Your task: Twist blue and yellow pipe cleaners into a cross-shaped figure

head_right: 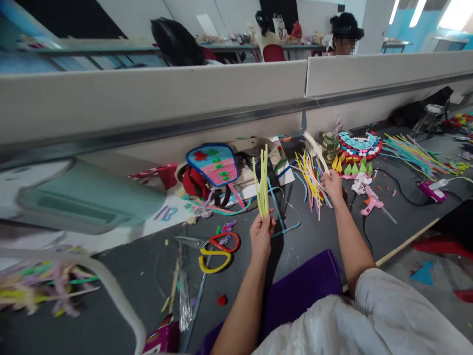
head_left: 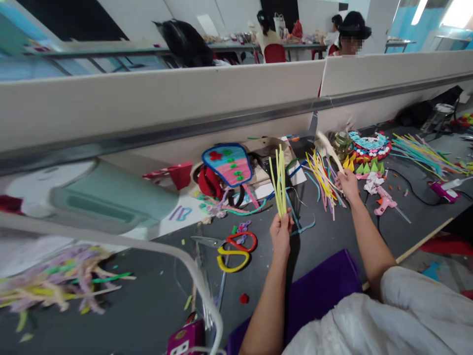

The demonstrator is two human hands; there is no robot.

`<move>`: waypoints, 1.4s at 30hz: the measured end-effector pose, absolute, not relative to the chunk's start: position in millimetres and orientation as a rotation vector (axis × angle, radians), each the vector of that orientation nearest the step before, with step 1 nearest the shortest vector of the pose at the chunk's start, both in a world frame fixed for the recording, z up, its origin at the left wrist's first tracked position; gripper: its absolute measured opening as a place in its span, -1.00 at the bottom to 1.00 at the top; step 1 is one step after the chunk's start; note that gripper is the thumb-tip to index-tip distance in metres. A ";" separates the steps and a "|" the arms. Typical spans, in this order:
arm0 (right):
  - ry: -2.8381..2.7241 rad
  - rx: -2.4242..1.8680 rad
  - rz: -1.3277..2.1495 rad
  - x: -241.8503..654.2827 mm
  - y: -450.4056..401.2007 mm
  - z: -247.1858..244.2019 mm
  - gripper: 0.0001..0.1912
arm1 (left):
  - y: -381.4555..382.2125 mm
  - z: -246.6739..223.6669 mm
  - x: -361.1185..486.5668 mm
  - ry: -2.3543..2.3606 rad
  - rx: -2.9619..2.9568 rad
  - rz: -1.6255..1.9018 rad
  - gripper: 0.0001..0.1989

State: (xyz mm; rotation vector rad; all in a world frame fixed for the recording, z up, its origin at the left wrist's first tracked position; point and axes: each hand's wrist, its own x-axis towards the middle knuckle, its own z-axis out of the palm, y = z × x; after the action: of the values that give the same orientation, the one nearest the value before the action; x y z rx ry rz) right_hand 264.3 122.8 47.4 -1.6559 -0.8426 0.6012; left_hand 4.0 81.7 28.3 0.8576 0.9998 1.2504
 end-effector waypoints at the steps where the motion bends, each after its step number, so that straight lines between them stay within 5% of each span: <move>1: -0.775 -1.558 0.672 265.0 122.1 48.5 -0.76 | 83.6 28.6 6.1 0.993 0.854 1.248 -0.52; 20: -0.362 -0.974 1.202 208.9 141.9 9.5 -0.81 | 142.3 24.1 109.9 0.814 0.612 1.037 -0.64; 30: -0.775 -1.709 0.655 248.9 138.5 1.5 -0.84 | 147.9 12.4 126.4 1.106 0.768 0.953 -0.71; 42: -0.994 -1.957 0.640 268.3 131.7 18.6 -0.86 | 164.1 6.7 155.0 1.281 1.060 1.019 -0.86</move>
State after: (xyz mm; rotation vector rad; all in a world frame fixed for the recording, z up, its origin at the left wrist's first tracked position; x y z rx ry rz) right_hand 268.3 131.7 18.6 -1.9571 -0.9945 0.6403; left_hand 155.0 164.1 6.7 1.0598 1.2811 1.0194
